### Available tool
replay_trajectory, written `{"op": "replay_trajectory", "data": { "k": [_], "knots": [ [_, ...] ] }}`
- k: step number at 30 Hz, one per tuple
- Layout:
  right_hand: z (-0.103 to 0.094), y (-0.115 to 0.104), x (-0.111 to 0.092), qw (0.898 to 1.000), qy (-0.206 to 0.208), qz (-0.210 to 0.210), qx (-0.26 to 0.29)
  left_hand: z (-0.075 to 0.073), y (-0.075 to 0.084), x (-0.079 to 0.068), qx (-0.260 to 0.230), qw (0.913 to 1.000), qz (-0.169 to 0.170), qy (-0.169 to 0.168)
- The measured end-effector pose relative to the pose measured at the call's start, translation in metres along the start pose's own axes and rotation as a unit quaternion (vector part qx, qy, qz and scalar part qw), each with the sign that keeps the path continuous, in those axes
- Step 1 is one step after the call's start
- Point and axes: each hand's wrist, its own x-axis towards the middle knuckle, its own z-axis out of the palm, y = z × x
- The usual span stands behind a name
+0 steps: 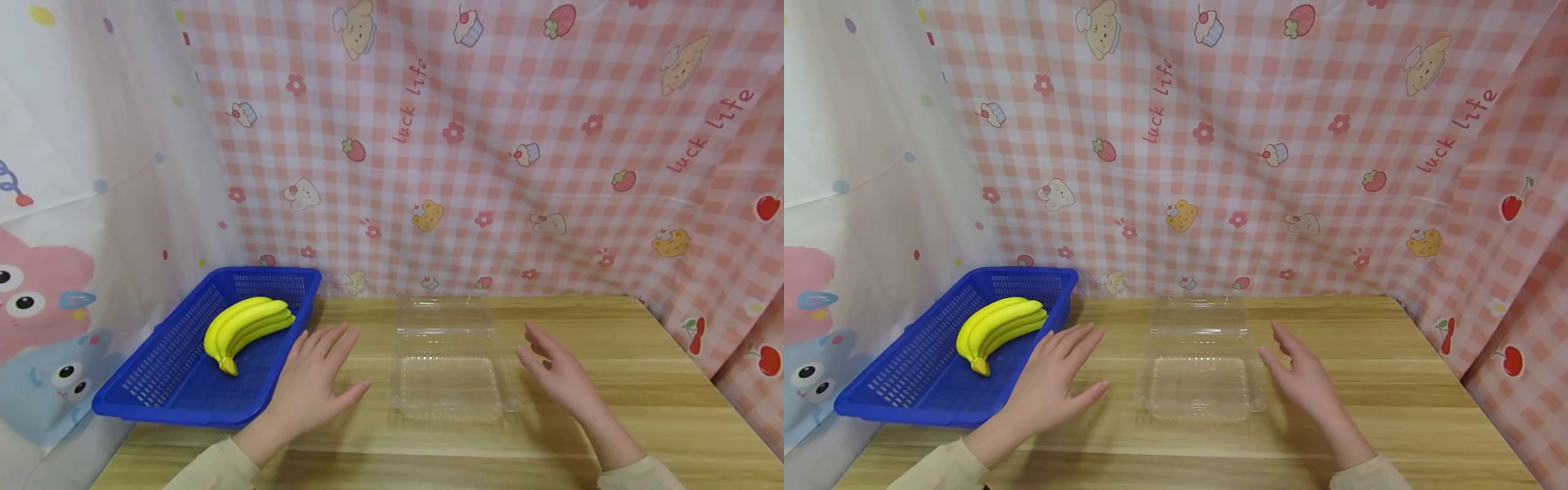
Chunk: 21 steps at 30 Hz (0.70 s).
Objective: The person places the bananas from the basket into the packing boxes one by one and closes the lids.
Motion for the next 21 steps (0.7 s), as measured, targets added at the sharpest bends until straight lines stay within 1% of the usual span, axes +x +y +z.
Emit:
{"op": "replay_trajectory", "data": {
  "k": [5, 10, 16, 21],
  "knots": [
    [0.002, 0.003, 0.0, 0.998, -0.004, 0.045, 0.044, -0.003, -0.004, -0.002, -0.004, 0.9998, 0.011, 0.015],
    [0.005, 0.008, 0.002, 0.993, -0.013, 0.082, 0.088, -0.007, -0.011, -0.003, -0.008, 0.9994, 0.013, 0.032],
    [0.007, 0.013, 0.002, 0.984, -0.025, 0.103, 0.143, -0.011, -0.021, -0.006, -0.007, 0.9988, 0.009, 0.047],
    [0.01, 0.017, 0.004, 0.977, -0.034, 0.116, 0.177, -0.015, -0.028, -0.006, -0.004, 0.9982, 0.007, 0.06]
  ]
}}
